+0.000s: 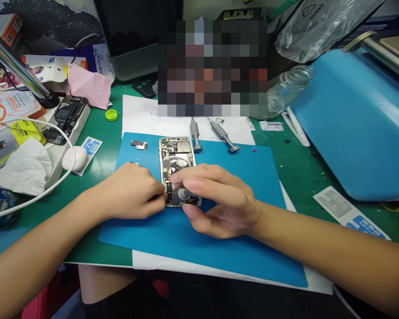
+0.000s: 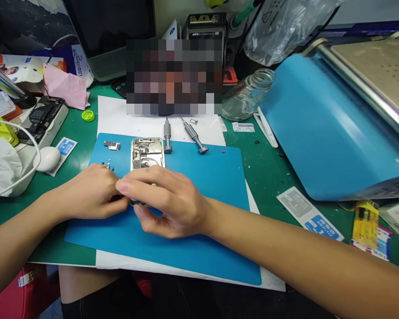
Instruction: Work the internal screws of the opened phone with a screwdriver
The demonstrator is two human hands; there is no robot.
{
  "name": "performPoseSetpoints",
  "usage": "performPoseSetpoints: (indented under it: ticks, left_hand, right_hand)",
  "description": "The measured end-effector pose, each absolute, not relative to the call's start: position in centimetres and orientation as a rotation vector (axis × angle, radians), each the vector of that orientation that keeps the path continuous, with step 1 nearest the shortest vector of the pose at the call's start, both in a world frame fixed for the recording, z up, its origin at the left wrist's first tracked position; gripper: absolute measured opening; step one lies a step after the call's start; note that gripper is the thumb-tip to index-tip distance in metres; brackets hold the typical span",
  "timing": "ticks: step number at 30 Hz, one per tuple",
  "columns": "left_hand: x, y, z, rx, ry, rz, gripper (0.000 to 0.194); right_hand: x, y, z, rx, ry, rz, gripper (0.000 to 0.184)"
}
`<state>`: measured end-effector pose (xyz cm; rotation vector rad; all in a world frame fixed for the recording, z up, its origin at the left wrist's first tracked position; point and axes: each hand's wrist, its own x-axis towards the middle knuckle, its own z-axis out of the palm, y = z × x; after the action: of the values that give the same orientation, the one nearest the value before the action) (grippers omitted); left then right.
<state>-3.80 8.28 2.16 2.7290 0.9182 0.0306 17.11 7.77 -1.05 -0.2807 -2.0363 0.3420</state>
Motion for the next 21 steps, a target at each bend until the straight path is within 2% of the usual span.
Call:
performPoseSetpoints:
  ticks: [3, 12, 21]
  left_hand:
    - [-3.75, 8.26, 2.21, 2.723, 0.927, 0.022, 0.037]
    - [-3.73, 8.27, 2.3, 2.747, 0.902, -0.006, 0.035]
    - [-3.69, 8.1, 2.42, 2.747, 0.863, 0.145, 0.033]
  right_hand:
    - [17.06, 7.84, -1.15, -0.288, -2.027, 0.336, 0.05]
    - [17.21, 7.87, -1.61, -0.295, -2.011, 0.463, 0.073]
    - [17.42, 7.9, -2.04, -0.32, -1.931, 0.546, 0.075]
